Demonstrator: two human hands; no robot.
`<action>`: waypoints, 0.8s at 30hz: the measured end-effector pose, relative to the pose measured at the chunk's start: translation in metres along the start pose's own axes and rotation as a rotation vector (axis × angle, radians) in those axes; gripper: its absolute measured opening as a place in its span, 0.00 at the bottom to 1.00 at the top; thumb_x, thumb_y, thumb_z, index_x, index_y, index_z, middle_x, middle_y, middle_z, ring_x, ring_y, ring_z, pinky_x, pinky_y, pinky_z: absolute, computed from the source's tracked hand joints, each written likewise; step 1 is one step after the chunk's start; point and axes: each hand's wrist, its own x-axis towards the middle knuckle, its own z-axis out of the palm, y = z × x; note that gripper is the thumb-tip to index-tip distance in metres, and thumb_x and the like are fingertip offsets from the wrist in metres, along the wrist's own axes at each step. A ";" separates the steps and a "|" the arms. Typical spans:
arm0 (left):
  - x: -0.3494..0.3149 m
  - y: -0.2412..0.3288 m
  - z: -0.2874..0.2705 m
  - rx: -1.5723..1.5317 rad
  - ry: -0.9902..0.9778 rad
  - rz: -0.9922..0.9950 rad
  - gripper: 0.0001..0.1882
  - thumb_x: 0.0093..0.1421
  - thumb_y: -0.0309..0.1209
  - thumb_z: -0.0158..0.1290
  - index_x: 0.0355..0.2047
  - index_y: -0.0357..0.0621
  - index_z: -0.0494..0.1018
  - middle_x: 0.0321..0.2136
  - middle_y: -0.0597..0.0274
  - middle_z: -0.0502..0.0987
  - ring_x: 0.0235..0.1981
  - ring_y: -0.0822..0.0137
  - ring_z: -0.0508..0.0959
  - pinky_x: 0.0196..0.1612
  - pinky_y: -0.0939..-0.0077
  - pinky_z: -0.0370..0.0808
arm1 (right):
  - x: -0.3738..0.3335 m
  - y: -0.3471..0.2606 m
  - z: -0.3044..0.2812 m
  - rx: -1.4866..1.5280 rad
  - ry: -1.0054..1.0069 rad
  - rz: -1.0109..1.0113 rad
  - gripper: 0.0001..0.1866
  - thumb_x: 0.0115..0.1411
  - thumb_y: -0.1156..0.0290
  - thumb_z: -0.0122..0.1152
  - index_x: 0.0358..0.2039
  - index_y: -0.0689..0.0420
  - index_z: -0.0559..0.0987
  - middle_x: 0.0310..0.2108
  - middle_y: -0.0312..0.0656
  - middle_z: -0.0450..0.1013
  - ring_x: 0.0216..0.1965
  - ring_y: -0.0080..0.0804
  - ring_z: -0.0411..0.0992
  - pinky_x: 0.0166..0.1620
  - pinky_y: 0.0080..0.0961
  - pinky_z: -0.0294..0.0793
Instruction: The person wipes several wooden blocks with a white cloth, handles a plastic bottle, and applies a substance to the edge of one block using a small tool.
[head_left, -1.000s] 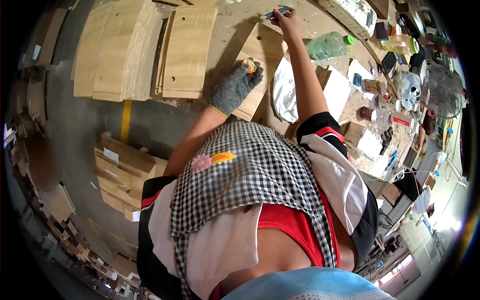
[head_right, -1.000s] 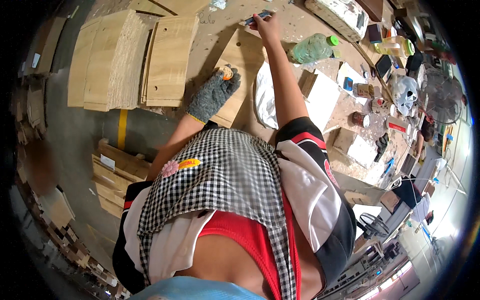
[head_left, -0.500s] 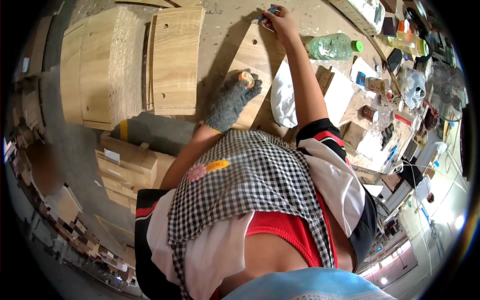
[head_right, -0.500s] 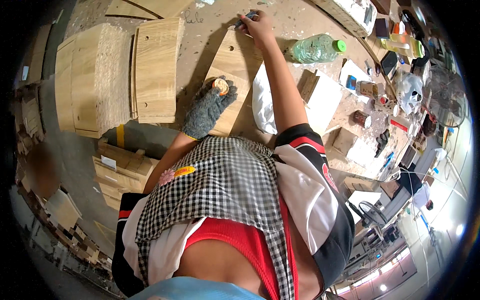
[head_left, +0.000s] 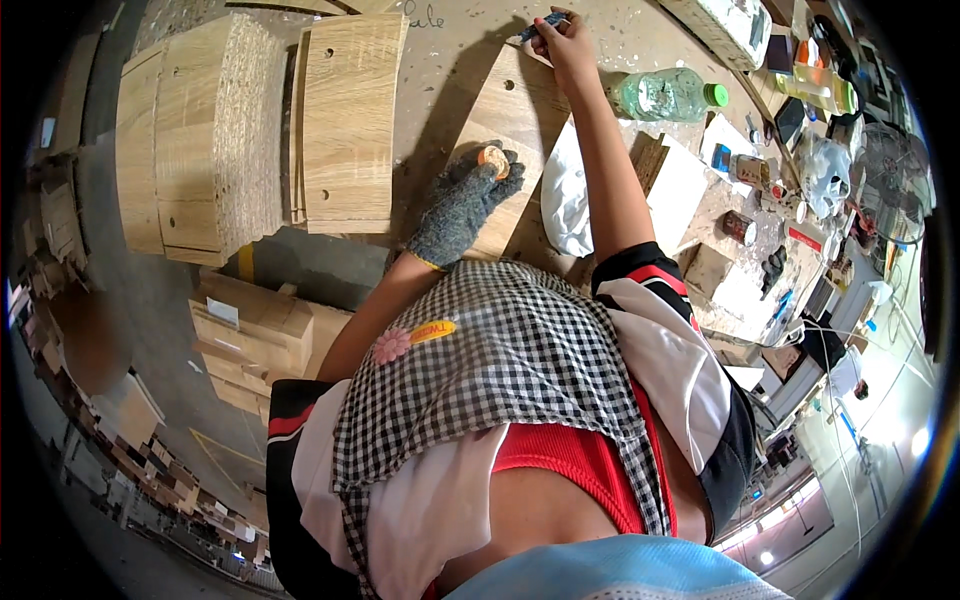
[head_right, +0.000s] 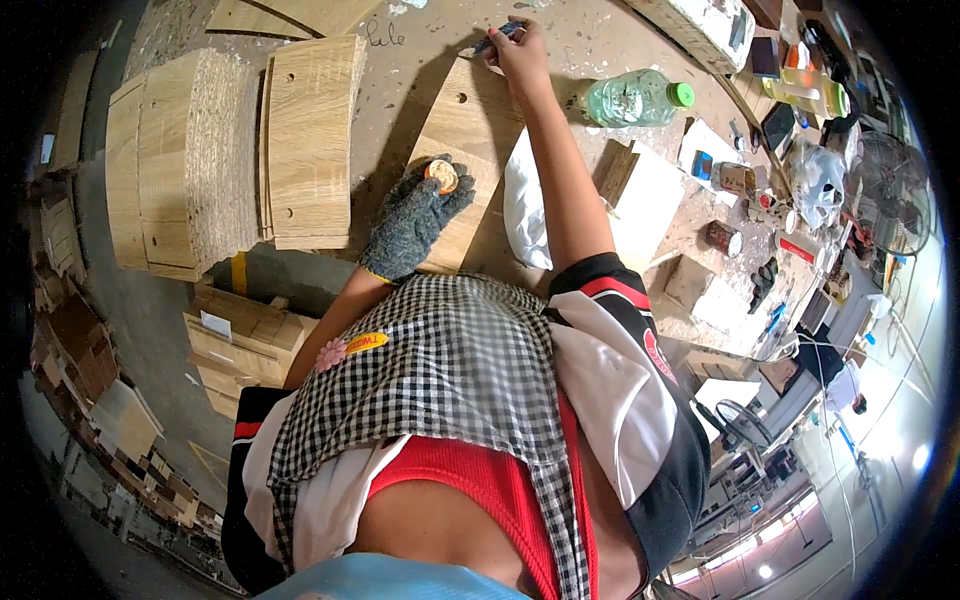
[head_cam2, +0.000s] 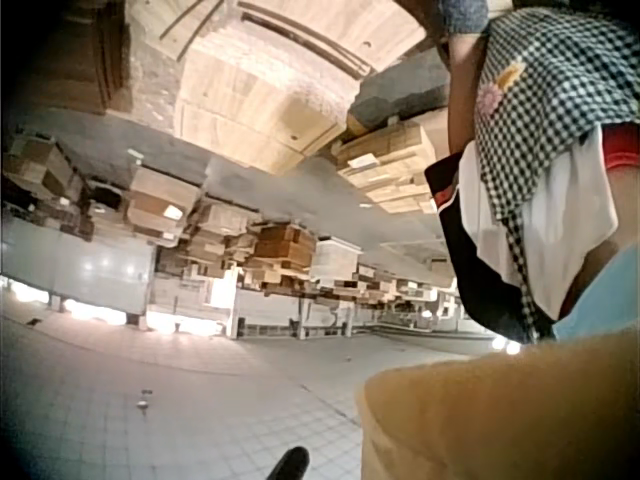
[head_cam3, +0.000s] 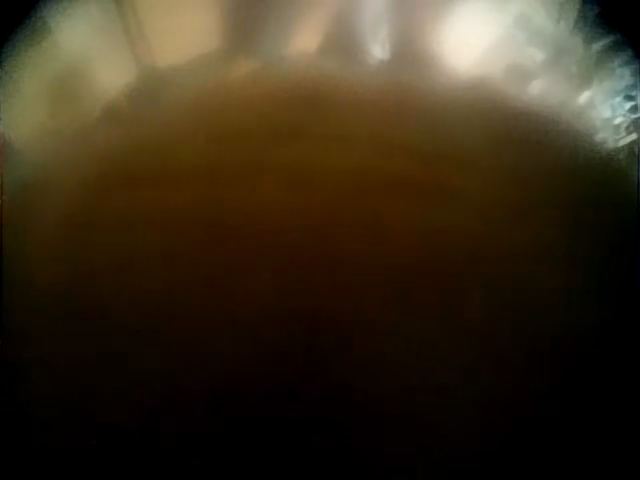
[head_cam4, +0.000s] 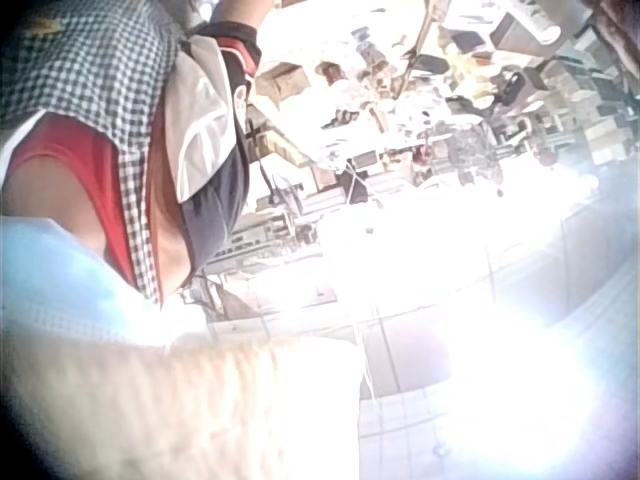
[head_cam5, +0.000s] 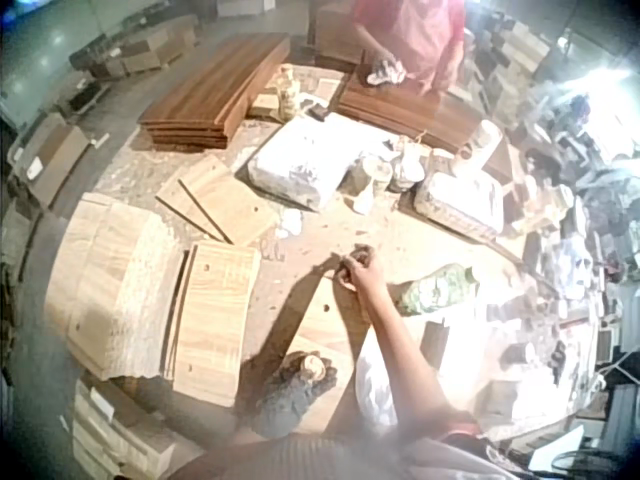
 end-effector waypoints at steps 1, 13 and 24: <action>-0.001 0.000 0.002 0.008 0.001 0.004 0.22 0.69 0.32 0.47 0.61 0.36 0.62 0.57 0.47 0.69 0.58 0.53 0.71 0.64 0.57 0.68 | -0.001 -0.002 0.000 0.000 0.000 0.000 0.22 0.61 0.77 0.62 0.52 0.69 0.65 0.27 0.43 0.73 0.21 0.26 0.73 0.23 0.21 0.74; -0.002 0.000 0.004 -0.104 0.007 0.037 0.18 0.66 0.28 0.53 0.54 0.33 0.69 0.49 0.49 0.75 0.50 0.55 0.77 0.56 0.62 0.76 | -0.020 -0.028 0.002 -0.170 -0.112 -0.177 0.23 0.63 0.75 0.60 0.52 0.67 0.60 0.28 0.44 0.72 0.21 0.27 0.74 0.22 0.23 0.73; -0.003 0.001 0.007 -0.075 -0.004 0.041 0.19 0.67 0.29 0.52 0.55 0.33 0.68 0.50 0.49 0.75 0.51 0.55 0.77 0.57 0.62 0.75 | -0.029 -0.039 0.013 -0.227 0.007 -0.348 0.21 0.63 0.80 0.56 0.55 0.56 0.64 0.29 0.37 0.67 0.24 0.21 0.67 0.26 0.18 0.70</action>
